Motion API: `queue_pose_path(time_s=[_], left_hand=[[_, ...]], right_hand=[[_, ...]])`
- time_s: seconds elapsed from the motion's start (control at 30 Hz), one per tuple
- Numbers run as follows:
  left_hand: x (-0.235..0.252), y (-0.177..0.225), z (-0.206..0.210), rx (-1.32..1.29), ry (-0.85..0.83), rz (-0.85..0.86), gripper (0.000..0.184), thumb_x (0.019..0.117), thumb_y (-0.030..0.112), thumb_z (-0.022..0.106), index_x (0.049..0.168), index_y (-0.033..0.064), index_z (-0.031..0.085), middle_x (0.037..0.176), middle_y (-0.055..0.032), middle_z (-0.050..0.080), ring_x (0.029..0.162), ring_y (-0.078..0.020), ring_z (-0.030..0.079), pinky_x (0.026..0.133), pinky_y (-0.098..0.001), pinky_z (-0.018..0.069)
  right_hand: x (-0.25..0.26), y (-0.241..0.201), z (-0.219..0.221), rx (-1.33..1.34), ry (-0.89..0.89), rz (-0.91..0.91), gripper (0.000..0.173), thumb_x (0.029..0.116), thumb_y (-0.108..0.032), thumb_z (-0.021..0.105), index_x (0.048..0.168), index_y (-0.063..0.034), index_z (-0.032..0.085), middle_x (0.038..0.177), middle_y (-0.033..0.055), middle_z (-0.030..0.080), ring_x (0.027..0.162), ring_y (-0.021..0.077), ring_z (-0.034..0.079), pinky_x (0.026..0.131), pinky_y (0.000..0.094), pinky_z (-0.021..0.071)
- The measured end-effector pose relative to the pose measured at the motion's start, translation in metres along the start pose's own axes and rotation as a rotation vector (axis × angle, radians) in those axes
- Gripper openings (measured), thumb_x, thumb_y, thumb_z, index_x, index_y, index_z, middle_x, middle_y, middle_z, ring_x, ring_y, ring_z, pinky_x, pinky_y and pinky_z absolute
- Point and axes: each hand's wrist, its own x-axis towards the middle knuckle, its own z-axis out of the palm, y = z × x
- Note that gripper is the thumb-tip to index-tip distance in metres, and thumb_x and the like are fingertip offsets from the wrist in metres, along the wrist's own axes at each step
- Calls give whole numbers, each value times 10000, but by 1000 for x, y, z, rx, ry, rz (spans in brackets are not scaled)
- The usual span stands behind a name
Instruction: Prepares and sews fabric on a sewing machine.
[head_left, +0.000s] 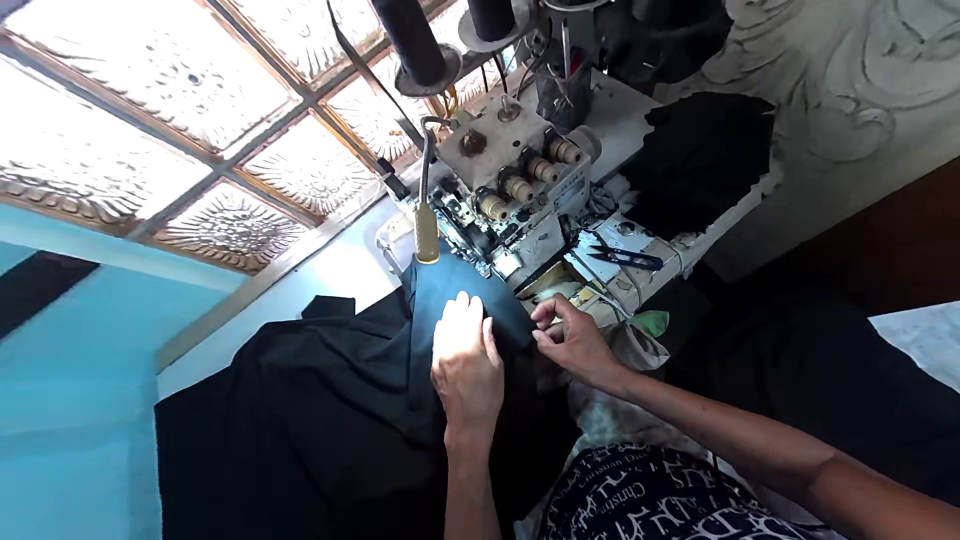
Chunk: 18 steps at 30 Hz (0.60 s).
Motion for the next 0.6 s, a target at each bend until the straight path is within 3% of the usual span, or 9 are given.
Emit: queue_pose_path(time_s=[0.1,0.17,0.27,0.4,0.5,0.6], left_hand=[[16,-21,6,-71,-18,22,361,1048,139,506,1294,-80,654,1386,-253,618,1328,-425,569,1110,-563,425],[29,-35,10,-90,-25,41,384,1057,167,504,1315,-86,634,1406,-261,600,1344,-430,552,1129,-576,400],[46,-47,11,-86,-62,-22,394,1072,208,502,1349,-43,625,1448,-222,580,1377,-395,527,1155,-560,373],[55,-61,15,-51,-56,-63,415,1077,273,498,1413,50,598,1517,-126,539,1452,-375,433,1180,-613,299],[64,-68,15,-29,35,-44,341,1053,239,553,1297,27,661,1399,-180,607,1329,-416,532,1084,-591,421],[68,-69,11,-8,56,-135,281,1053,238,563,1168,-3,654,1279,-251,598,1177,-457,591,954,-612,492]], right_hand=[[14,1,6,-219,55,-280,235,919,17,637,1150,38,675,1038,184,703,832,232,711,727,369,601],[26,-1,9,-421,90,-444,288,911,23,643,1191,4,710,971,182,682,718,284,689,608,424,583],[35,-12,12,-675,93,-529,317,924,17,642,1226,-26,725,881,183,642,571,301,638,488,421,537],[36,-19,14,-909,167,-606,275,885,-36,672,1145,-47,760,736,135,642,529,283,616,473,396,477],[35,-21,11,-955,139,-607,219,876,-47,678,1080,-43,758,697,122,616,520,278,604,472,396,454],[26,-25,-3,-853,37,-561,185,900,-49,666,1059,-54,759,777,135,665,622,302,660,555,451,514]])
